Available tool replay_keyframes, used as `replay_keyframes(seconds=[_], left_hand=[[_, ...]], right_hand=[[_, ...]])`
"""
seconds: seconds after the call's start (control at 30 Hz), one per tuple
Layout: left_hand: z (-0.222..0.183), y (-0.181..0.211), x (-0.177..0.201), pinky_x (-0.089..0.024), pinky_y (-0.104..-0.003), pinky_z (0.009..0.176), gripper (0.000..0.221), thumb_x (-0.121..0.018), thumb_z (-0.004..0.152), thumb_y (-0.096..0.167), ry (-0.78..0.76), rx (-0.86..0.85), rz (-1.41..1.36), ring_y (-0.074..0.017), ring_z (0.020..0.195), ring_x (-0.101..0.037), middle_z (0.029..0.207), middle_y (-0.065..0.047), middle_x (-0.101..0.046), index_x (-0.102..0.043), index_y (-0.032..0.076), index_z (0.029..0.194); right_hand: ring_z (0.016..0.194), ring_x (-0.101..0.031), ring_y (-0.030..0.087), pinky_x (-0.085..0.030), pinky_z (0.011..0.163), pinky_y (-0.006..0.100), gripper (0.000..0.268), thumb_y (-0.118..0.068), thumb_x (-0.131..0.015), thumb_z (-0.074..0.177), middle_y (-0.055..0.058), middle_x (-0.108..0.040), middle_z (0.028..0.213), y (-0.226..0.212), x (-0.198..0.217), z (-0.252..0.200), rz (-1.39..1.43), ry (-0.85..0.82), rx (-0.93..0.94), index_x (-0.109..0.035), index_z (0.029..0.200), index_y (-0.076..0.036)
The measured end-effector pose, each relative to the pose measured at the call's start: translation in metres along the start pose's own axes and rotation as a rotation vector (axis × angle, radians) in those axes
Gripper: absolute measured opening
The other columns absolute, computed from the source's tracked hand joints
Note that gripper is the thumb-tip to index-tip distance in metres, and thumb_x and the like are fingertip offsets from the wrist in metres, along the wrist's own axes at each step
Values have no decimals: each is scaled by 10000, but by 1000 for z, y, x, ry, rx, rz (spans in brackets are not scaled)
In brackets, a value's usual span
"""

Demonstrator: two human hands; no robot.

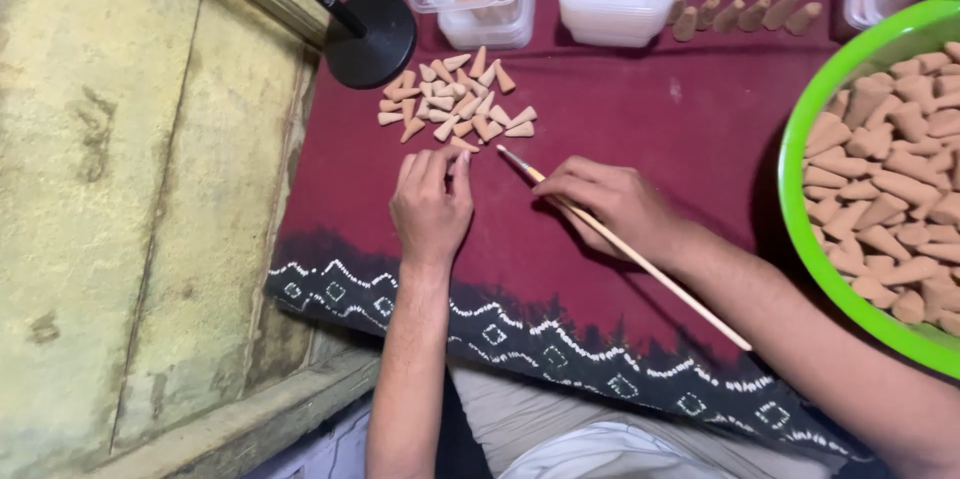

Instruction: Brushing and organizing incense cones from a bowl onto a work surface.

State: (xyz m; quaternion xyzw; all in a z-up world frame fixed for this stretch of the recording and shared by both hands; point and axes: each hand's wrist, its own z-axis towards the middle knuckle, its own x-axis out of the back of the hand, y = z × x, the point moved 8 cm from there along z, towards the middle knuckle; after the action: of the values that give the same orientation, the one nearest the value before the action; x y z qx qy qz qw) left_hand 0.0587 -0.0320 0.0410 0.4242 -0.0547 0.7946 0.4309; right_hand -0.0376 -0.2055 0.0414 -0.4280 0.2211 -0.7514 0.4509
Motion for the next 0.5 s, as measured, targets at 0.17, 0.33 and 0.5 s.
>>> replay_keyframes(seconds=[0.17, 0.33, 0.5], left_hand=[[4, 7, 3, -543, -384, 702, 28, -715, 974, 52, 6, -83, -36, -298, 737, -639, 761, -79, -607, -701, 56, 951], [2, 12, 1, -542, -414, 739, 19, -708, 979, 37, -18, -128, -61, -326, 774, -636, 795, -89, -606, -692, 48, 977], [0, 19, 3, -546, -404, 783, 40, -721, 976, 33, -14, -211, -75, -316, 822, -638, 857, -79, -611, -702, 52, 1006]], right_hand=[[928, -728, 365, -593, 719, 444, 172, -68, -566, 1016, 155, -735, 1026, 1, -7, -14, -187, -67, 123, -721, 1084, -34], [1037, -703, 400, -581, 773, 474, 203, -82, -544, 1037, 191, -722, 1089, 0, 0, -35, -260, -117, 141, -702, 1134, 2], [1324, -594, 350, -496, 1033, 456, 425, -70, -574, 983, 176, -657, 1367, 17, 11, -85, -616, -233, 62, -605, 1407, -75]])
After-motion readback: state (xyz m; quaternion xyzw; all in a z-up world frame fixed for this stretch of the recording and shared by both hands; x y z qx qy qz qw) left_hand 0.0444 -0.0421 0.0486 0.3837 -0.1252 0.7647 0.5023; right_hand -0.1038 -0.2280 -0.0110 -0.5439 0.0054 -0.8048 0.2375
